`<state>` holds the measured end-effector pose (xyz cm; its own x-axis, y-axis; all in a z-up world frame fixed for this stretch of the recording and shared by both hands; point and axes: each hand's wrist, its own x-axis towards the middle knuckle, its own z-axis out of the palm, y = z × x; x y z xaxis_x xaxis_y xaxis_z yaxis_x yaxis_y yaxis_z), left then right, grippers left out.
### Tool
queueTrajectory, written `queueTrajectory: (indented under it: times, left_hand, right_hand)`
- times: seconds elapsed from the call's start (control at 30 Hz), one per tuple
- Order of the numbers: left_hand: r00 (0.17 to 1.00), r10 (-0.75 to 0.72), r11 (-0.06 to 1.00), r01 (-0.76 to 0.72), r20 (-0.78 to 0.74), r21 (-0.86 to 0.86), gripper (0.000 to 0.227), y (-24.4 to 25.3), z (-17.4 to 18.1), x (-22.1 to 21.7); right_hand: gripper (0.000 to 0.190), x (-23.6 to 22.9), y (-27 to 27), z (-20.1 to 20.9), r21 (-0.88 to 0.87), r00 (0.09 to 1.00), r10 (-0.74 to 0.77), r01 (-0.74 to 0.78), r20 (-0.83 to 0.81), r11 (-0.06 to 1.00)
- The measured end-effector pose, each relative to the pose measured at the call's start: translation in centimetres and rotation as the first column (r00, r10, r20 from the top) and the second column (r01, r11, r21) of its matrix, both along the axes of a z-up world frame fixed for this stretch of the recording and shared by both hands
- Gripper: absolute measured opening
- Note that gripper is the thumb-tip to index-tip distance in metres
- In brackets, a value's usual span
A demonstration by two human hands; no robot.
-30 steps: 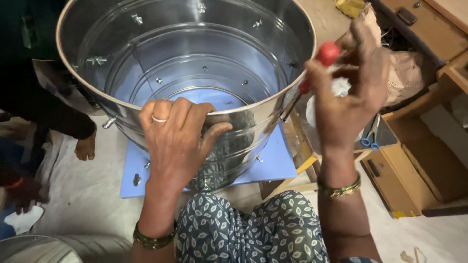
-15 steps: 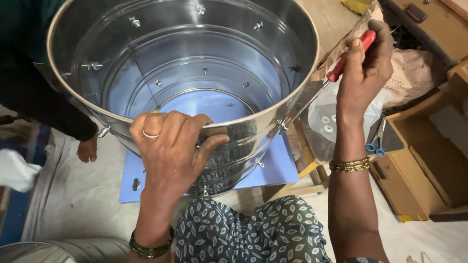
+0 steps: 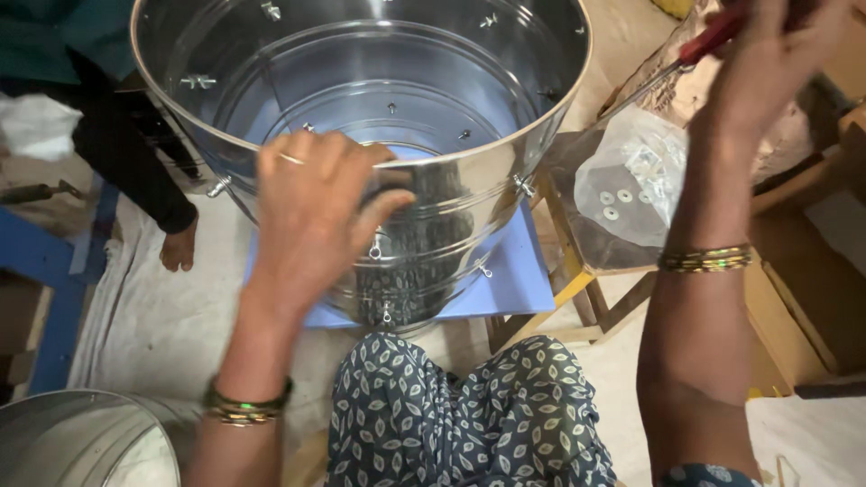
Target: The person uses a red screwdriver to tighten bolts on the exterior of a large stainless steel container. They rotate the container to access different bolts and secure the metal bands around the body.
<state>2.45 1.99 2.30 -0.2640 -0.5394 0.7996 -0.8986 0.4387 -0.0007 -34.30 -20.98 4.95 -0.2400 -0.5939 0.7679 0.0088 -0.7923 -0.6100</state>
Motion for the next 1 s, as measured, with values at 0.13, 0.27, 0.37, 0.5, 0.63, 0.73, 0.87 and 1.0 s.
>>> queueTrajectory:
  times: [0.13, 0.27, 0.37, 0.5, 0.63, 0.73, 0.87, 1.0]
  left_hand:
    - [0.998, 0.060, 0.996, -0.061, 0.010, 0.058, 0.047, -0.1, 0.9, 3.5]
    - [0.997, 0.082, 0.996, -0.081, -0.013, 0.034, 0.053, -0.4, 0.3, 4.2]
    - [0.995, 0.087, 0.996, -0.086, -0.046, 0.038, 0.055, -0.4, -0.1, 4.1]
    - [0.993, 0.092, 0.994, -0.087, -0.069, 0.063, 0.054, -0.3, -0.2, 4.1]
    - [0.994, 0.094, 0.995, -0.092, -0.058, 0.041, 0.055, -0.4, -0.3, 4.1]
    - [0.992, 0.107, 0.994, -0.105, -0.063, 0.045, 0.056, -0.3, -0.4, 4.1]
    - [0.991, 0.124, 0.991, -0.121, -0.056, 0.049, 0.056, -0.1, -0.7, 4.2]
    - [0.989, 0.138, 0.990, -0.136, -0.053, 0.045, 0.055, -0.3, -0.9, 4.3]
  right_hand:
    - [0.016, -2.5, 0.5, 0.3, -0.084, 0.997, 0.079, -0.078, 0.005, 0.993]
    - [0.012, -1.5, 1.9, -1.4, -0.113, 0.999, 0.033, -0.035, -0.018, 0.993]
    - [0.011, 0.7, 2.7, -2.2, -0.093, 0.999, 0.017, -0.021, -0.036, 0.995]
    - [0.022, 2.6, 4.1, -2.3, -0.110, 0.995, 0.058, -0.066, -0.075, 0.992]
    - [0.019, 3.2, 4.3, -2.6, -0.044, 0.994, 0.081, -0.085, -0.076, 0.995]
    - [0.020, 3.3, 3.6, -3.6, -0.004, 0.988, 0.122, -0.123, -0.095, 0.992]
    - [0.017, 4.2, 2.2, -5.3, 0.023, 0.969, 0.103, -0.101, -0.226, 0.995]
    - [0.025, 4.9, 2.1, -6.5, -0.046, 0.963, -0.055, 0.045, -0.264, 0.998]
